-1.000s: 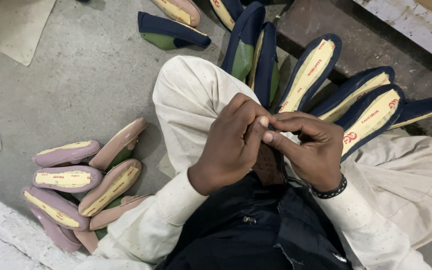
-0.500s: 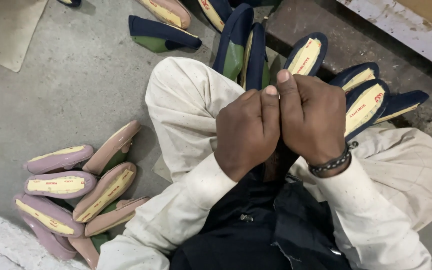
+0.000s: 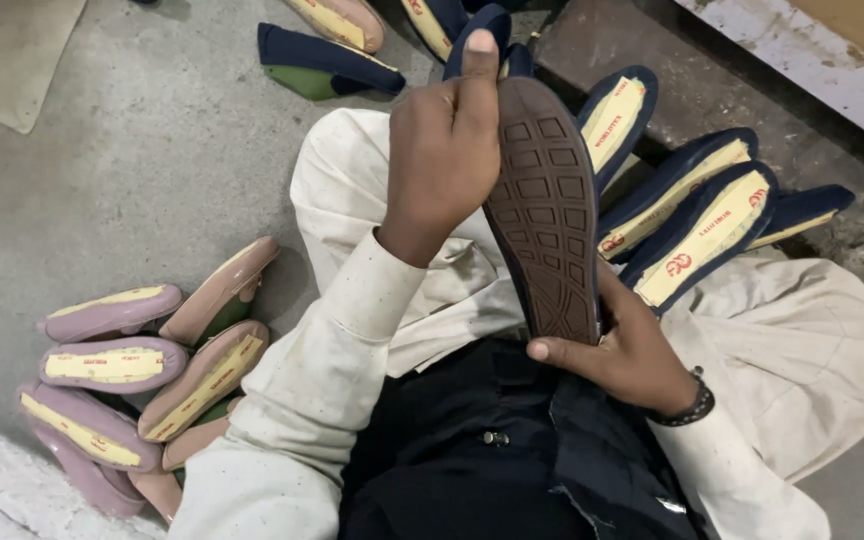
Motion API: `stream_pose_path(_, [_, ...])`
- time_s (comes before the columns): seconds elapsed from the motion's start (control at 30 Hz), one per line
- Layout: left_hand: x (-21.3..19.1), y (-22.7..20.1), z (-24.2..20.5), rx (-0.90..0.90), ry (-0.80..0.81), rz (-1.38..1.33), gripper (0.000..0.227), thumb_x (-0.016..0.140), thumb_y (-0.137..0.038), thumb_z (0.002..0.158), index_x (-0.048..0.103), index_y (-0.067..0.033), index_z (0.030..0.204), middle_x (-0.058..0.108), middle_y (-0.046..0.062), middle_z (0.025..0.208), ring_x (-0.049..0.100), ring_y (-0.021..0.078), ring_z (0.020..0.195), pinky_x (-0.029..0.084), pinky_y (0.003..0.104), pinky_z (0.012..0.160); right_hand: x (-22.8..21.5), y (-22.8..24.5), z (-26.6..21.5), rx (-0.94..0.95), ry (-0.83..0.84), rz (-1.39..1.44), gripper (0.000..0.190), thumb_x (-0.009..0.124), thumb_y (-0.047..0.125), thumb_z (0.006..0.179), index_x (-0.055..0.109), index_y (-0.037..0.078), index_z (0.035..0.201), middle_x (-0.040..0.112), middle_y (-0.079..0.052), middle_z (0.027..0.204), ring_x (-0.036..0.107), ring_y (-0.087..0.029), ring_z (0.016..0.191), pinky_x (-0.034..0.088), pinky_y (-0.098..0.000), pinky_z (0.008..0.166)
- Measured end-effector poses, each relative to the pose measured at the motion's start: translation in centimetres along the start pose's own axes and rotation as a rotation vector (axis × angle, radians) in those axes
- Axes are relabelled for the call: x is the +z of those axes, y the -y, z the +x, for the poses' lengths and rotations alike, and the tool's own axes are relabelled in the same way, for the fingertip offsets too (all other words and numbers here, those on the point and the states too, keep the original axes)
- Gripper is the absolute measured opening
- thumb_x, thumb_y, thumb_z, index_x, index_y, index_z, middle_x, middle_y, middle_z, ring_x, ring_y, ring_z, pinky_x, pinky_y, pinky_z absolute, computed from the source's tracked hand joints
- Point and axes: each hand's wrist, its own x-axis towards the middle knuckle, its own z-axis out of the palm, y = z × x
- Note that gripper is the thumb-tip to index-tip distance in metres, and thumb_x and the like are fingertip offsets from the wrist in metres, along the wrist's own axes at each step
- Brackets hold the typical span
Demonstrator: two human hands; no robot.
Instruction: The person is manually attaching rubber soles to shoe uppers by taking heated soles from a box and pressing them onto the uppers.
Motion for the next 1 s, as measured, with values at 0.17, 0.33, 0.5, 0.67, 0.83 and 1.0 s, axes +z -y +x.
stream_pose_path(0.17, [-1.8,-3.7,-2.1,-0.28,0.396,-0.217,0.07,0.055,-0.066,0.069,0.069,-0.0146,0.114,0.075,0.0,0.105,0.07,0.0138,0.099,0.057,0.032,0.08,0.8,-2.8,-0.8,-0.077,-0.061,0.181,0.08,0.084,0.033,0.075,0.055,0.003,0.142,0.064,-0.01,0.14,0.059,-0.021,0.13,0.047,-0.0374,0.111])
stream_pose_path(0.33, [-1.2,1.1,-3.2,0.007,0.463,-0.247,0.076,0.073,-0.05,0.078,0.048,-0.0107,0.139,0.072,0.008,0.129,0.07,0.0243,0.123,0.058,0.04,0.101,1.1,-2.2,-0.4,-0.036,0.117,0.171,0.109,0.088,0.039,0.067,0.033,0.005,0.156,0.05,-0.012,0.153,0.048,-0.023,0.141,0.043,-0.0415,0.114])
stream_pose_path(0.5, [-1.9,2.1,-3.5,0.096,0.56,-0.346,0.073,0.065,-0.051,0.089,0.044,-0.0127,0.148,0.067,0.011,0.14,0.06,0.0301,0.138,0.053,0.051,0.112,0.9,-2.1,0.4,-0.081,0.196,0.075,0.111,0.084,0.045,0.072,0.026,0.005,0.158,0.042,-0.015,0.161,0.043,-0.029,0.147,0.041,-0.0454,0.115])
stream_pose_path(0.67, [-1.1,2.6,-4.9,0.133,0.695,-0.367,0.061,0.056,-0.04,0.101,0.043,-0.0135,0.154,0.068,0.01,0.141,0.07,0.02,0.123,0.059,0.03,0.095,-2.4,0.2,1.7,-0.318,-0.246,-0.017,0.054,0.041,0.039,0.111,0.043,0.008,0.156,0.053,-0.017,0.15,0.05,-0.031,0.142,0.041,-0.0477,0.121])
stream_pose_path(0.83, [-0.5,-0.1,-6.1,0.207,0.557,-0.217,0.052,0.046,-0.048,0.1,0.063,-0.0086,0.129,0.075,0.007,0.109,0.073,0.0192,0.098,0.054,0.031,0.081,-4.0,5.0,2.9,-0.32,-0.201,-0.021,0.047,0.041,0.03,0.112,0.055,0.0,0.146,0.061,-0.009,0.114,0.059,-0.022,0.104,0.049,-0.0347,0.09])
stream_pose_path(1.0, [0.2,-0.1,-7.4,0.267,0.397,-0.044,0.043,0.041,-0.041,0.102,0.064,-0.0084,0.117,0.076,0.01,0.09,0.074,0.032,0.077,0.049,0.042,0.061,-3.4,5.3,3.5,-0.212,-0.184,-0.075,0.029,0.047,0.014,0.111,0.063,0.005,0.134,0.058,-0.006,0.108,0.059,-0.02,0.104,0.047,-0.0345,0.094])
